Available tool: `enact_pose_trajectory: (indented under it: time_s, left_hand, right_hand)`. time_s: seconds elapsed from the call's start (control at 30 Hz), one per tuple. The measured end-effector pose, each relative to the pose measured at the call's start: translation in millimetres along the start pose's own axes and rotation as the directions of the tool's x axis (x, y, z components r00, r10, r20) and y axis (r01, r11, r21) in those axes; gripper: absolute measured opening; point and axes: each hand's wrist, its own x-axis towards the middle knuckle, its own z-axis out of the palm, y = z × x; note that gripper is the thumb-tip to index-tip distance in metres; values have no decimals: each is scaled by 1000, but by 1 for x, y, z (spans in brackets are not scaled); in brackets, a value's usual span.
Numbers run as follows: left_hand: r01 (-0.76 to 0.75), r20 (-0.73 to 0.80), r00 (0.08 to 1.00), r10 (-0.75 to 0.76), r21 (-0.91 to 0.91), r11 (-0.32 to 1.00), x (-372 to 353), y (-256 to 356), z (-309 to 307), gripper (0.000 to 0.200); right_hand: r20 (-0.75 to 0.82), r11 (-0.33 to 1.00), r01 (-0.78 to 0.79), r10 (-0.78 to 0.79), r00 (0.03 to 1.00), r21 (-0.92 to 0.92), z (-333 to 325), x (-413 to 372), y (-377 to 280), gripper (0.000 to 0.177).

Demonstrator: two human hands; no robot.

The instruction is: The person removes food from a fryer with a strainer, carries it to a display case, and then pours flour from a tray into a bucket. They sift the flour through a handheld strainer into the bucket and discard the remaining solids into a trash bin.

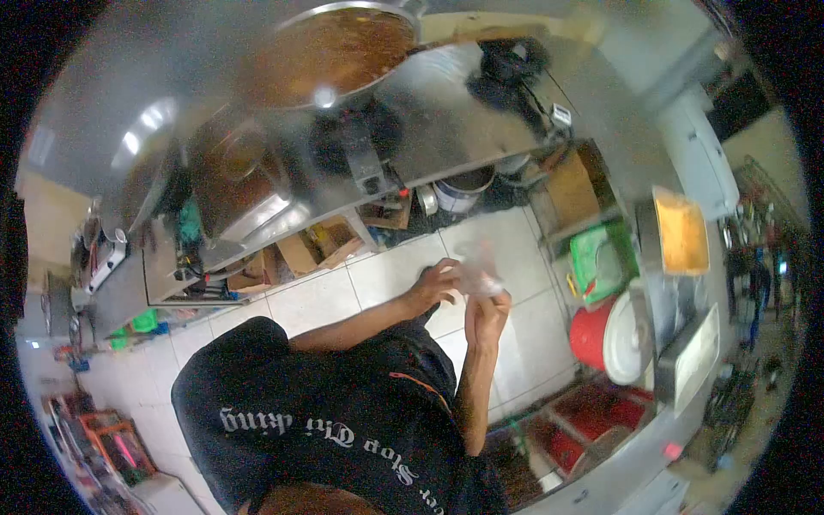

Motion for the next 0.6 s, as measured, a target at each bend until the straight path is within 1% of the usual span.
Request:
enact_pose_trajectory:
  time_s: [0.03, 0.07, 0.1, 0.13, 0.17, 0.2, 0.23, 0.27, 0.3, 0.33, 0.37, 0.4, 0.43, 0.47, 0.5, 0.53, 0.57, 0.6]
  left_hand:
    - [-57, -168, 980, 108, 284, 957, -3, 11, 11, 53]
    - [-59, -297, 919, 261, 551, 833, 0, 27, 23, 37]
    - [-76, -290, 898, 332, 640, 765, 8, 24, 37, 37]
    - [-101, -194, 921, 338, 720, 687, 20, 39, 24, 39]
    - [-154, -96, 931, 353, 772, 617, 42, 48, 18, 40]
    - [-294, 23, 899, 438, 773, 562, 87, 66, 13, 41]
    - [-292, 54, 895, 442, 821, 491, 105, 71, 12, 36]
    - [-245, 10, 896, 444, 844, 477, 122, 71, 9, 33]
    - [-198, -22, 900, 434, 869, 454, 136, 75, 6, 30]
    - [-193, -39, 894, 446, 865, 463, 147, 79, 3, 30]
    - [-112, -96, 910, 404, 880, 461, 156, 86, 0, 29]
    - [-26, -152, 922, 355, 892, 450, 161, 94, -6, 29]
    - [-20, -152, 922, 355, 898, 439, 163, 103, -10, 29]
    - [-30, -151, 889, 432, 923, 384, 166, 109, -12, 30]
    - [-35, -147, 850, 505, 942, 333, 166, 113, -16, 31]
    - [-34, -131, 802, 583, 964, 264, 166, 108, -23, 30]
    - [-34, -140, 799, 585, 960, 276, 168, 104, -29, 30]
    - [51, -176, 832, 527, 969, 243, 169, 102, -35, 28]
  right_hand:
    - [-196, 984, 150, -166, 966, -92, -4, 5, 6, 51]
    - [-352, 935, 284, -344, 871, -211, -7, 15, 8, 45]
    - [-382, 937, 181, -291, 877, -299, -25, 17, 4, 45]
    - [-416, 914, 136, -302, 858, -383, -41, 35, 19, 38]
    - [-428, 861, 91, -337, 838, -500, -56, 54, 12, 31]
    - [-317, 841, 182, -380, 869, -510, -61, 94, -9, 30]
    - [-259, 844, 207, -371, 892, -495, -58, 110, -15, 30]
    - [-274, 917, 147, -259, 926, -370, -58, 121, -20, 30]
    - [-220, 878, 126, -252, 943, -463, -63, 137, -25, 31]
    - [-171, 848, 51, -165, 971, -528, -85, 150, -29, 35]
    - [-127, 811, -14, -75, 989, -585, -87, 164, -33, 40]
    - [-124, 816, -21, -63, 990, -577, -88, 175, -29, 40]
    - [-83, 829, 43, -107, 991, -558, -66, 185, -28, 48]
    - [-56, 832, 91, -144, 988, -547, -50, 195, -28, 57]
    - [-65, 830, 76, -134, 989, -552, -40, 205, -25, 57]
    - [-40, 849, 65, -101, 994, -524, -32, 216, -22, 64]
    - [-9, 866, 56, -70, 998, -497, -26, 226, -19, 72]
    - [-7, 861, 52, -64, 998, -506, -25, 237, -14, 72]
